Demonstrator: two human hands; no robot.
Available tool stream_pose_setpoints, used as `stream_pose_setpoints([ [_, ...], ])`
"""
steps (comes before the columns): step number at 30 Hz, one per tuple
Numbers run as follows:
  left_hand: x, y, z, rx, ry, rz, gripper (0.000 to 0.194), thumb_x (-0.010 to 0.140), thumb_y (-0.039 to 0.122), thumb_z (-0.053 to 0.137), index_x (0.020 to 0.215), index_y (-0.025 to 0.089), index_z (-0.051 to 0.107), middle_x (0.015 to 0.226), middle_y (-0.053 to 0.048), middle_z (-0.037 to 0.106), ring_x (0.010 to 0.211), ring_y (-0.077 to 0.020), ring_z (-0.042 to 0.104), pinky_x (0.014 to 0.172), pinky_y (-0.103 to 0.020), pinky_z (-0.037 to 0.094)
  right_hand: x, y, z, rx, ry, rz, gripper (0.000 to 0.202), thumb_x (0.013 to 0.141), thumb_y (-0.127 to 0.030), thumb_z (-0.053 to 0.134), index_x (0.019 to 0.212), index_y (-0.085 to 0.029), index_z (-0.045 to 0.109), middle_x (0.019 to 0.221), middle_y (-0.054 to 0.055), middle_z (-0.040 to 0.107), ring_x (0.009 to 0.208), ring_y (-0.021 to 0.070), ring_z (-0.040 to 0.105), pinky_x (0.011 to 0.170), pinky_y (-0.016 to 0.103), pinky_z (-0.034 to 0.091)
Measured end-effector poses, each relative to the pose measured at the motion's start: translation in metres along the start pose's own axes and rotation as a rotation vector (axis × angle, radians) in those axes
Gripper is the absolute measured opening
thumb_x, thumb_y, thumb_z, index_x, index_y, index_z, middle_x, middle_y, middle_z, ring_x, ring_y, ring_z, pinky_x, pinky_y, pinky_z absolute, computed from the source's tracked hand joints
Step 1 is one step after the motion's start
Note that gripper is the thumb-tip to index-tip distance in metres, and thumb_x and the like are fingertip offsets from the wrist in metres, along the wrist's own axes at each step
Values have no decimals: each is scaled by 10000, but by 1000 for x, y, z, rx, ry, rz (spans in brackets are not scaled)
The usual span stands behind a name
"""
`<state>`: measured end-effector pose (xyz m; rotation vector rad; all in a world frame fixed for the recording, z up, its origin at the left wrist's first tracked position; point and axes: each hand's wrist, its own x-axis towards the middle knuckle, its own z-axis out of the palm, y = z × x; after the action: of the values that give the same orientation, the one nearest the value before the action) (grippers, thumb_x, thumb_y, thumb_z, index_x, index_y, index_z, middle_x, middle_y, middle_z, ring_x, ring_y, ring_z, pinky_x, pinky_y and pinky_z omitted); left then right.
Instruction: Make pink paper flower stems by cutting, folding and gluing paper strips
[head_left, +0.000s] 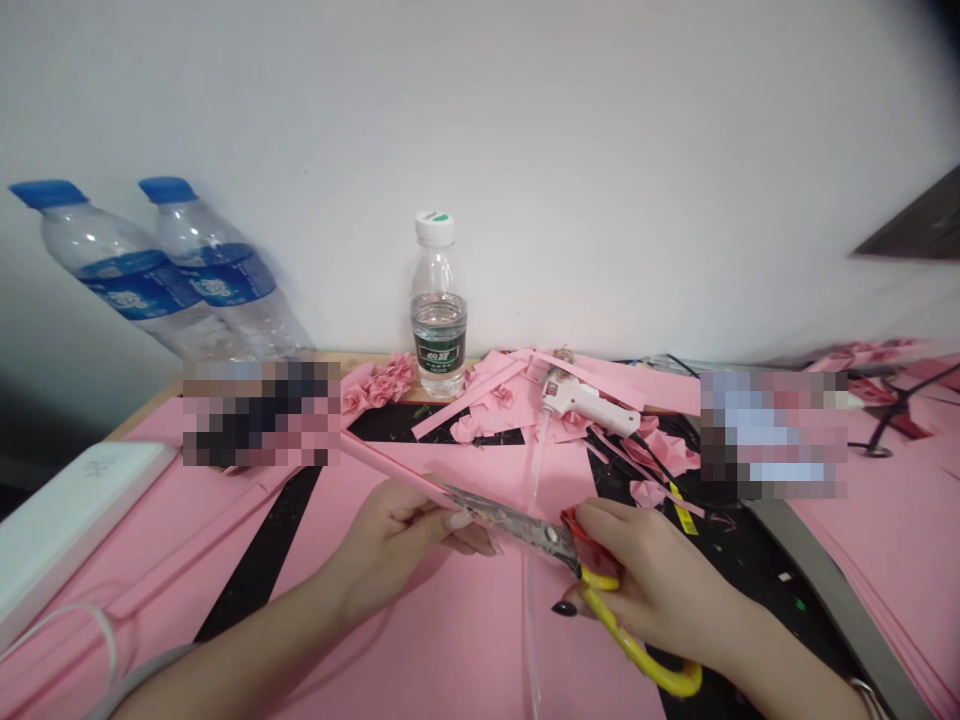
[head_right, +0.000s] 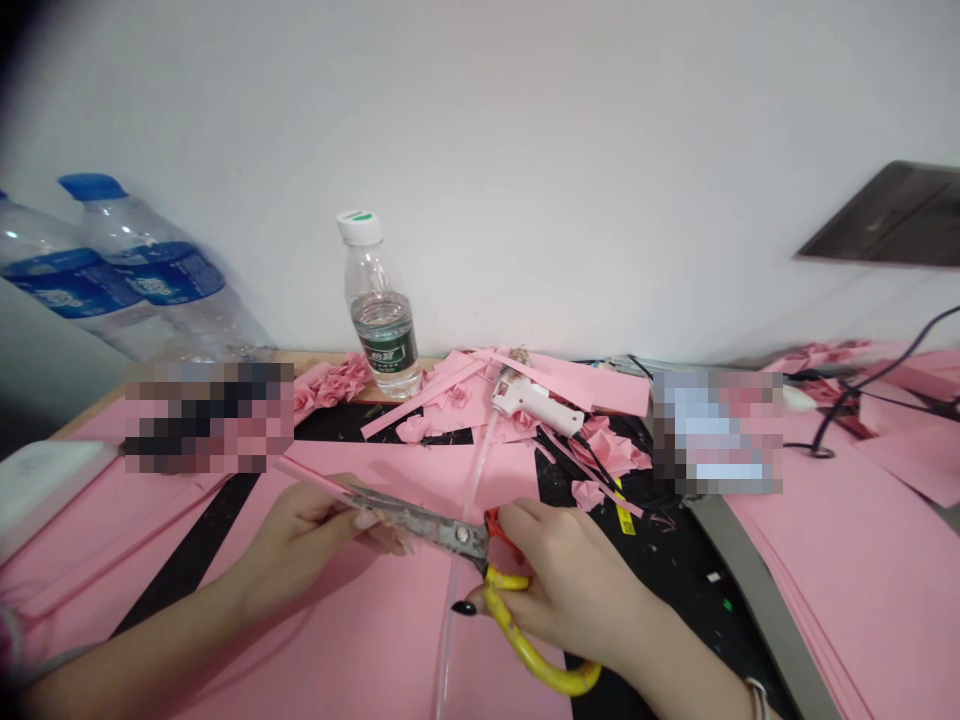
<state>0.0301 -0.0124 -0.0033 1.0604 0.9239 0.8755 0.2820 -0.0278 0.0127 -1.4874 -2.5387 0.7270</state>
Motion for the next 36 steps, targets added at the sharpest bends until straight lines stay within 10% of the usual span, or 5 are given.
stream_pose_setpoints([
  [30,-2,-4,-1,-111,-96,-28,335,797,477,754,785,143,738,741,-61,783,688,-180,746,661,-247,596,-2,-5,-11,245,-36,108,332,765,-323,661,711,-239,345,668,-50,444,576,125,322,511,254,270],
  [36,1,-7,-1,-119,-155,-82,276,825,405,750,795,132,729,761,-59,782,697,-167,749,654,-225,584,5,-3,1,411,176,195,258,713,-181,613,656,-233,367,608,-67,379,559,113,331,506,249,249],
])
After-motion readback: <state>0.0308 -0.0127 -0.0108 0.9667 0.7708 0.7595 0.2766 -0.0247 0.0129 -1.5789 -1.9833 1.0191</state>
